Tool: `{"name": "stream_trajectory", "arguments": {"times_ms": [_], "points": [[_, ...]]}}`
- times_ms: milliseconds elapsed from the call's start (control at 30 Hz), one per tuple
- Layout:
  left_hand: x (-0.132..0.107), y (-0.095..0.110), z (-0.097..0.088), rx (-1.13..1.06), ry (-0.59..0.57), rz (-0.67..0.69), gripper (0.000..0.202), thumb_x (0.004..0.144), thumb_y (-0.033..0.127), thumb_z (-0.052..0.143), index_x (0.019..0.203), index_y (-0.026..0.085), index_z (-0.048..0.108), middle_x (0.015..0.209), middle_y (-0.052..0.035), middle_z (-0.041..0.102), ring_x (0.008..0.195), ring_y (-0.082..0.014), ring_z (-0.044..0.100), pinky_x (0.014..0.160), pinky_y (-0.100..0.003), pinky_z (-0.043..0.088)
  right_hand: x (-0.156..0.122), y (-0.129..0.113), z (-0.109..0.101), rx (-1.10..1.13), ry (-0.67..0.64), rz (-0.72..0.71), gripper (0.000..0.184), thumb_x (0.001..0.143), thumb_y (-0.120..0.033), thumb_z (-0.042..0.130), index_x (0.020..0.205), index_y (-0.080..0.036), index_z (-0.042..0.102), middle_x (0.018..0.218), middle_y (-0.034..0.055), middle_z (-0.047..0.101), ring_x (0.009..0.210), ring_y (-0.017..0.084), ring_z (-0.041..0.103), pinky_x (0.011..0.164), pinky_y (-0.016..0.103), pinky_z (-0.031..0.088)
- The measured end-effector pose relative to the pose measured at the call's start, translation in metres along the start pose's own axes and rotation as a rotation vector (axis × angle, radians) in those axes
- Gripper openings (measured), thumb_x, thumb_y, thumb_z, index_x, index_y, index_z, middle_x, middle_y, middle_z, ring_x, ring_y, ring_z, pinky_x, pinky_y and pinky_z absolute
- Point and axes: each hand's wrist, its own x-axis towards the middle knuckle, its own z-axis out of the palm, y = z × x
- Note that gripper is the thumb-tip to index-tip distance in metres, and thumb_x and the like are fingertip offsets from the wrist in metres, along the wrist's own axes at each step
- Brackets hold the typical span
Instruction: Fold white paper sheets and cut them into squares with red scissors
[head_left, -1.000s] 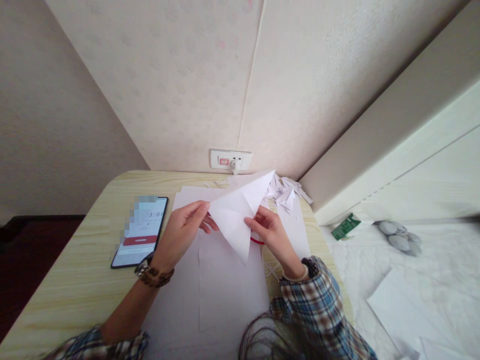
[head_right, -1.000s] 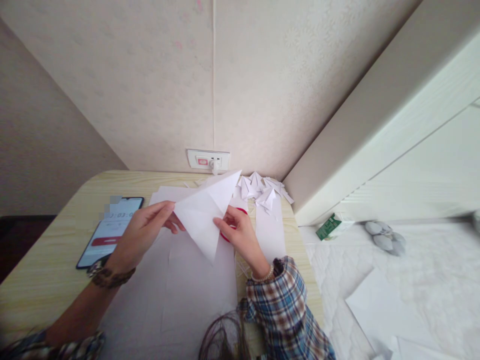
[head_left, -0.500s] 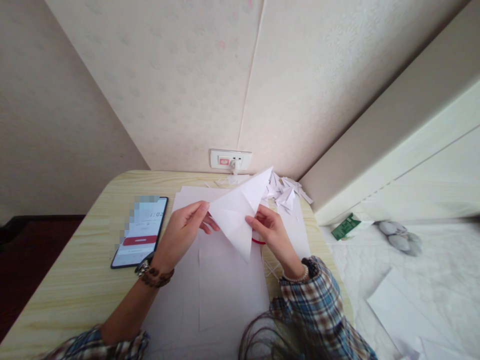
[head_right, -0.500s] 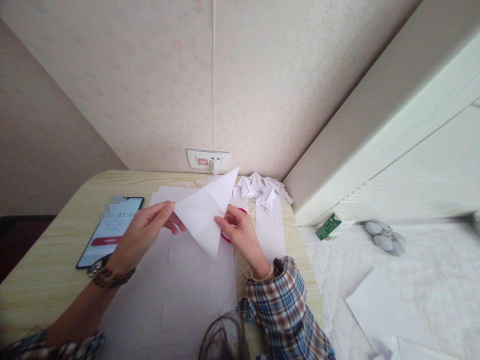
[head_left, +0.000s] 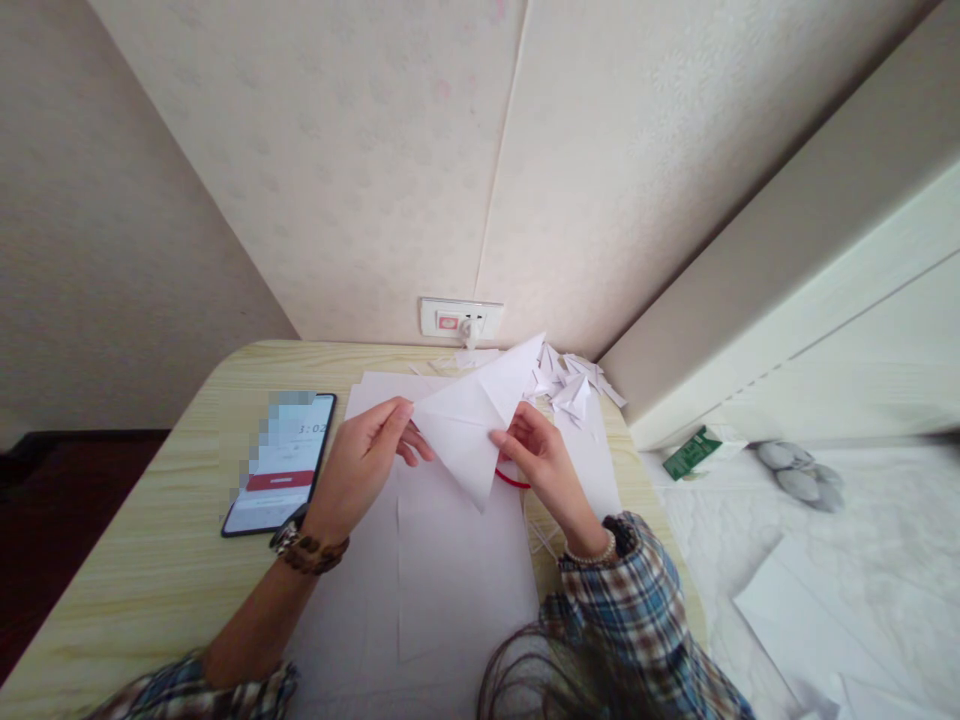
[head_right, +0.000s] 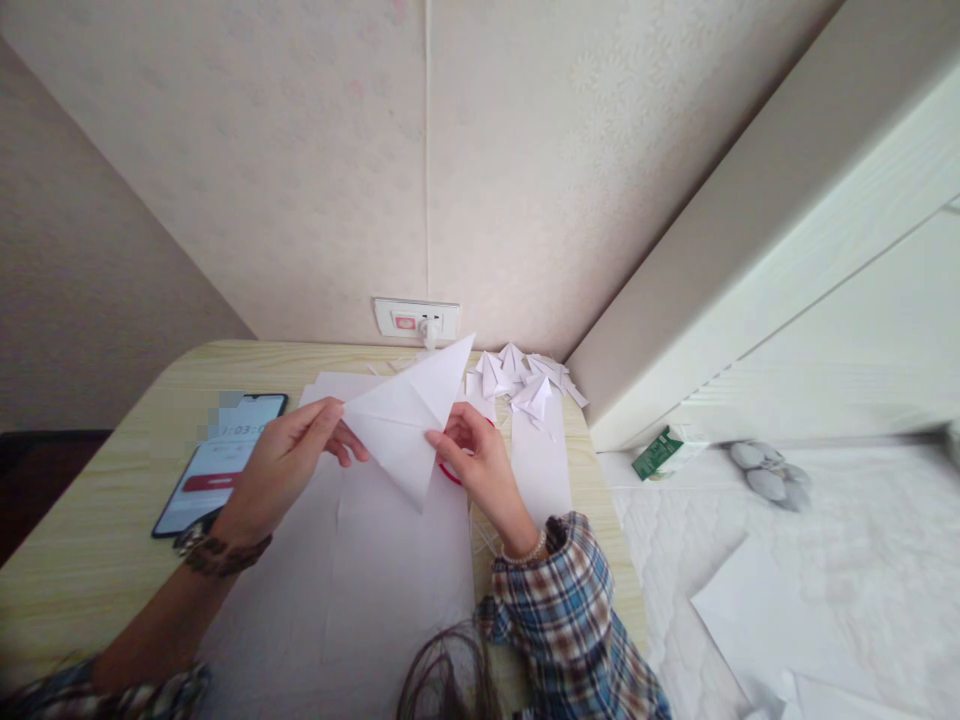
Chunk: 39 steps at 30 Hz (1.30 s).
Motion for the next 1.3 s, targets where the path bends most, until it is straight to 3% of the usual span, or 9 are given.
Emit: {"name": "stream_trajectory", "arguments": {"times_ms": [133, 333, 500, 667, 833, 1067, 1300], "points": [[-0.0008, -0.0015, -0.0018, 0.137, 0.04, 0.038, 0.031, 0.092, 0.036, 0.04, 0.067, 0.021, 0.051, 0.053, 0.004, 0.062, 0.049, -0.0116, 0.054, 0.053, -0.024, 0.043, 0.0002, -0.0004, 0.0001, 0.017, 0.122, -0.056, 0.033, 0.077, -0.031, 0.067, 0.105, -0.026, 0.05, 0.092, -0.0005, 0.056, 0.077, 0.014, 0.054, 0.065, 0.026, 0.047], [-0.0028, 0.002, -0.0048, 0.391, 0.078, 0.124, 0.036, 0.094, 0.031, 0.037, 0.061, 0.022, 0.046, 0.046, 0.0065, 0.053, 0.047, -0.0115, 0.049, 0.058, -0.025, 0.036, 0.0004, 0.0002, -0.0058, -0.046, 0.392, -0.218, 0.048, 0.078, -0.03, 0.066, 0.121, -0.031, 0.044, 0.124, 0.0044, 0.048, 0.105, 0.018, 0.051, 0.077, 0.031, 0.052], [-0.0037, 0.0033, -0.0054, 0.437, 0.066, 0.16, 0.039, 0.093, 0.031, 0.036, 0.055, 0.023, 0.042, 0.045, 0.0056, 0.049, 0.048, -0.0131, 0.049, 0.057, -0.026, 0.034, 0.0007, -0.0007, -0.0085, 0.001, 0.382, -0.226, 0.055, 0.079, -0.03, 0.065, 0.128, -0.029, 0.04, 0.136, 0.0076, 0.044, 0.124, 0.022, 0.042, 0.092, 0.037, 0.047], [-0.0034, 0.0041, -0.0051, 0.428, 0.051, 0.195, 0.039, 0.092, 0.033, 0.038, 0.055, 0.023, 0.044, 0.046, 0.0053, 0.047, 0.047, -0.0136, 0.048, 0.055, -0.026, 0.034, -0.0002, -0.0056, -0.0069, 0.127, 0.229, -0.152, 0.035, 0.082, -0.027, 0.061, 0.115, -0.027, 0.05, 0.116, 0.0046, 0.06, 0.106, 0.019, 0.056, 0.086, 0.034, 0.049], [-0.0032, 0.005, -0.0047, 0.412, 0.086, 0.164, 0.036, 0.091, 0.037, 0.04, 0.058, 0.023, 0.044, 0.048, 0.0056, 0.044, 0.047, -0.0139, 0.046, 0.052, -0.026, 0.032, -0.0004, -0.006, -0.0059, 0.107, 0.277, -0.116, 0.011, 0.079, -0.028, 0.065, 0.086, -0.024, 0.059, 0.089, 0.0008, 0.062, 0.083, 0.017, 0.059, 0.073, 0.029, 0.049], [-0.0019, 0.0025, -0.0044, 0.26, 0.1, 0.114, 0.027, 0.09, 0.038, 0.042, 0.069, 0.023, 0.05, 0.06, 0.005, 0.051, 0.059, -0.0142, 0.053, 0.056, -0.024, 0.038, -0.0026, -0.0045, -0.0043, 0.157, 0.236, -0.065, 0.009, 0.076, -0.027, 0.068, 0.081, -0.022, 0.062, 0.074, -0.0016, 0.062, 0.069, 0.013, 0.058, 0.066, 0.027, 0.05], [0.0022, -0.002, -0.0048, 0.066, 0.079, 0.064, 0.018, 0.085, 0.037, 0.052, 0.075, 0.022, 0.054, 0.064, 0.0046, 0.054, 0.061, -0.0137, 0.053, 0.057, -0.023, 0.041, -0.0039, -0.008, -0.0022, 0.149, 0.195, -0.046, 0.013, 0.077, -0.028, 0.066, 0.086, -0.021, 0.06, 0.062, -0.0033, 0.064, 0.059, 0.014, 0.062, 0.064, 0.029, 0.051]]}}
